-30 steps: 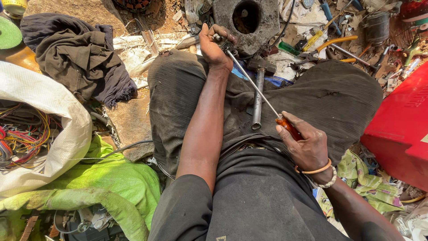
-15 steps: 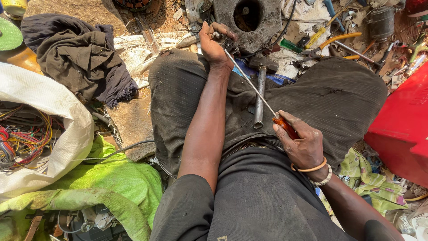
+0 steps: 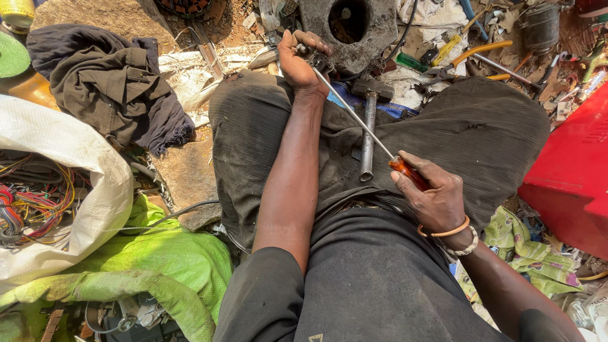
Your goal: The person sits cross-legged on the ground and uses a screwdriver, hammer, and pliers to disassemble and adjust a small mechanical component. They repeatedly pry, strike, and pull parts from the object while seated in a cluttered outdoor workspace.
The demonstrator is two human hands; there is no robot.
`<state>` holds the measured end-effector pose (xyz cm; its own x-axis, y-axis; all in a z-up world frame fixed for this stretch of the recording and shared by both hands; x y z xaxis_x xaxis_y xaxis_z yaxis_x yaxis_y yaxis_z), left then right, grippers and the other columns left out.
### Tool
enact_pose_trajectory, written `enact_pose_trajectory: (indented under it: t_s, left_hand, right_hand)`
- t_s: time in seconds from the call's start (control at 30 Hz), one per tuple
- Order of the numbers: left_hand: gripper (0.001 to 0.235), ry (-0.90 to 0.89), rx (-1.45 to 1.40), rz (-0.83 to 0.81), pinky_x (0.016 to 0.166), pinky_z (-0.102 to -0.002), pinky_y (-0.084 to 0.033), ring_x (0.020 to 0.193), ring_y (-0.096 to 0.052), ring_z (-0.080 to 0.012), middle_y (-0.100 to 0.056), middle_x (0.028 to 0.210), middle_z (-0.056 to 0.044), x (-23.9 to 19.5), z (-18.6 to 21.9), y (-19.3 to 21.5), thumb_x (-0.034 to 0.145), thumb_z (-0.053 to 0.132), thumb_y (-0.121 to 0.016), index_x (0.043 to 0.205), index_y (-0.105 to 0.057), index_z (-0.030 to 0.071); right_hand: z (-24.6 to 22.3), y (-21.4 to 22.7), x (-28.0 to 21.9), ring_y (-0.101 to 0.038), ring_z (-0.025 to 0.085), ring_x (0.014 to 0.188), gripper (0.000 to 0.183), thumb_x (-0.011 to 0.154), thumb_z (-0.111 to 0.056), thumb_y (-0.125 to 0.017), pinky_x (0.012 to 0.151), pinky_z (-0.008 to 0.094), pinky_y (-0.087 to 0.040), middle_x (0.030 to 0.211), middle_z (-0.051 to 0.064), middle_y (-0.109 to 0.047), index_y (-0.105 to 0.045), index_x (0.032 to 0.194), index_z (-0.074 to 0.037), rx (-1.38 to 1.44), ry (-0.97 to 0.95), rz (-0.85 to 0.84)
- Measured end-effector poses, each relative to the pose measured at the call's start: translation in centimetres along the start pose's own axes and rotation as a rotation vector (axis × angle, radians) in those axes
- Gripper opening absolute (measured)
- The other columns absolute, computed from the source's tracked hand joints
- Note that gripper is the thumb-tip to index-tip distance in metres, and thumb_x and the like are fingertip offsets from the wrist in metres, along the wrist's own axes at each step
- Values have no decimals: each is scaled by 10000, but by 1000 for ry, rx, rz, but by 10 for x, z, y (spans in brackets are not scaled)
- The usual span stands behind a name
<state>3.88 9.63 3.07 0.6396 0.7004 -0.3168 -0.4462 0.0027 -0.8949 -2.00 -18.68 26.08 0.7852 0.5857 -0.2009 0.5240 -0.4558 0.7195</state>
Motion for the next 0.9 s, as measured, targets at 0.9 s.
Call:
enact_pose_trajectory:
  t_s: [0.9]
  left_hand:
    - [488, -234, 628, -105, 640, -288, -463, 598, -569, -163, -587, 658, -76, -12, 29, -29, 1052, 244, -259, 694, -545, 76]
  right_hand:
    - [19, 12, 18, -507, 32, 557, 370, 967, -239, -656, 386, 165, -359, 846, 45, -751, -700, 1267, -26, 752, -688, -317]
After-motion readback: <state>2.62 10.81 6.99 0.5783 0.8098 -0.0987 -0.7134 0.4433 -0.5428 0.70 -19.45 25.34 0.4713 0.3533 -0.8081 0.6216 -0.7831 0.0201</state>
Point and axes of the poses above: each hand's wrist, its own x-axis towards the middle knuckle, its own y-axis out of the back of the hand, z = x × y, the point moved 7 cm from there along x, towards the middle knuckle
